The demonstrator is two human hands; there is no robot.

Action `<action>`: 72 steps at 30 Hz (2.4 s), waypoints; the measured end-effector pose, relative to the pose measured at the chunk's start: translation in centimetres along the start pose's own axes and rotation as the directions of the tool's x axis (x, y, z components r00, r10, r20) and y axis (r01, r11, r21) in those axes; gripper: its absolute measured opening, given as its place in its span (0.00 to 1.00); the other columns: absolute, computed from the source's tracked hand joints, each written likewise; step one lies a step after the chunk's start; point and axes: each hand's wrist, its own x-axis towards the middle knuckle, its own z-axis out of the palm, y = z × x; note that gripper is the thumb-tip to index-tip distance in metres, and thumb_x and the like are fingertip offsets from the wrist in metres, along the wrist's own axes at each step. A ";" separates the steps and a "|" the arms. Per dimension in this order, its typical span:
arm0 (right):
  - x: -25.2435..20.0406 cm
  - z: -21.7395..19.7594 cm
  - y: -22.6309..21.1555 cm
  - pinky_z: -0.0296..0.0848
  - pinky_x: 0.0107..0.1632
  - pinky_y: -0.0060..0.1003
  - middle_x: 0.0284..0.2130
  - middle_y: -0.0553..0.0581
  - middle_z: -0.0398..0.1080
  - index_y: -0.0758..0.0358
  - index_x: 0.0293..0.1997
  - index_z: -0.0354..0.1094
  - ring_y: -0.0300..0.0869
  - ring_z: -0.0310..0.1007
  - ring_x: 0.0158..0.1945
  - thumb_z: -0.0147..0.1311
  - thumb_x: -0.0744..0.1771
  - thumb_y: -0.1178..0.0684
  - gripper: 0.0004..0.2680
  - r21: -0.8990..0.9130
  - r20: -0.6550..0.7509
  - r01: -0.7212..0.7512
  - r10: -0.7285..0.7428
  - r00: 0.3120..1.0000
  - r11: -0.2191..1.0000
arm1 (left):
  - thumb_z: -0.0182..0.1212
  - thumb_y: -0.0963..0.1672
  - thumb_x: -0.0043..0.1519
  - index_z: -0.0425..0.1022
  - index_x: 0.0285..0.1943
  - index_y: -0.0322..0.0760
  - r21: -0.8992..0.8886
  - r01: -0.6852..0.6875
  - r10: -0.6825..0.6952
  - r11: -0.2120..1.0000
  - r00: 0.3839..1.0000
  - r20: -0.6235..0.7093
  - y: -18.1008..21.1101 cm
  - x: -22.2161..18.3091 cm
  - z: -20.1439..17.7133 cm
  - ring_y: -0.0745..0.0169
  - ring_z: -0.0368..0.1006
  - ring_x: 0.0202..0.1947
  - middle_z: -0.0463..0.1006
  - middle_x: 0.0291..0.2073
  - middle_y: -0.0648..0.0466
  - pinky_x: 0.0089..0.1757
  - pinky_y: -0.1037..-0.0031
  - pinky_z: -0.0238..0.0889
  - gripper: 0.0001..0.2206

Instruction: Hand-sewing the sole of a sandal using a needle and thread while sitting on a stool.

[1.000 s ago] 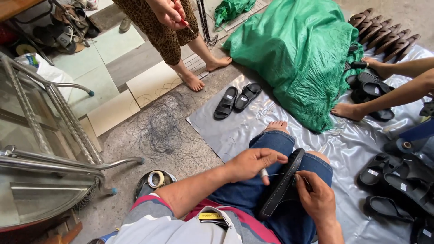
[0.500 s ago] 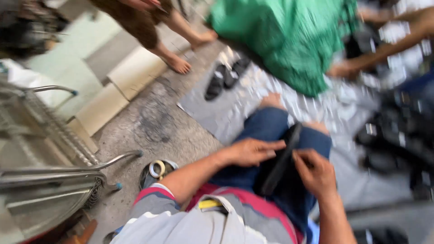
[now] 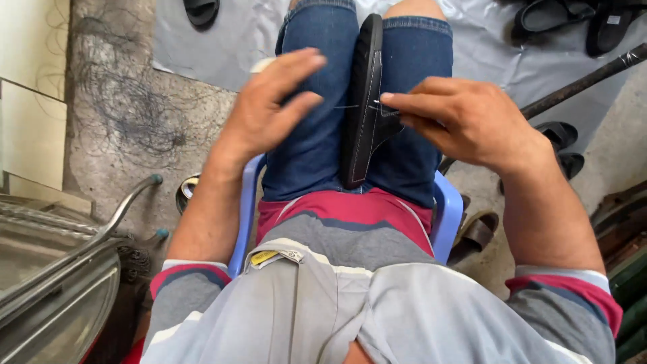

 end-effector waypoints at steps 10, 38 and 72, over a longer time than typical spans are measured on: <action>0.7 1.3 1.0 0.66 0.25 0.38 0.38 0.49 0.67 0.46 0.55 0.66 0.43 0.69 0.31 0.52 0.64 0.56 0.14 -0.116 -0.016 0.006 -0.008 1.000 0.993 | 0.60 0.42 0.61 0.52 0.65 0.52 -0.303 0.105 -0.088 0.947 0.994 0.068 0.6 0.1 4.7 0.57 0.72 0.48 0.55 0.63 0.48 0.45 0.80 0.73 0.26; 1.1 2.2 0.8 0.64 0.27 0.36 0.33 0.52 0.66 0.54 0.48 0.70 0.43 0.68 0.29 0.55 0.64 0.61 0.10 -0.080 -0.109 -0.030 0.021 0.994 0.996 | 0.62 0.51 0.57 0.56 0.63 0.61 -0.159 0.186 -0.187 0.970 0.982 0.007 -0.2 1.0 6.6 0.67 0.67 0.49 0.62 0.56 0.56 0.46 0.77 0.66 0.25; 1.8 1.6 -1.5 0.68 0.35 0.31 0.41 0.45 0.72 0.53 0.46 0.66 0.40 0.71 0.36 0.52 0.66 0.58 0.07 -0.269 -0.108 -0.078 0.050 0.993 0.960 | 0.50 0.44 0.60 0.68 0.35 0.39 -0.715 0.351 -0.170 0.605 0.934 0.315 3.0 -0.1 0.1 0.68 0.72 0.40 0.65 0.54 0.49 0.30 0.84 0.67 0.05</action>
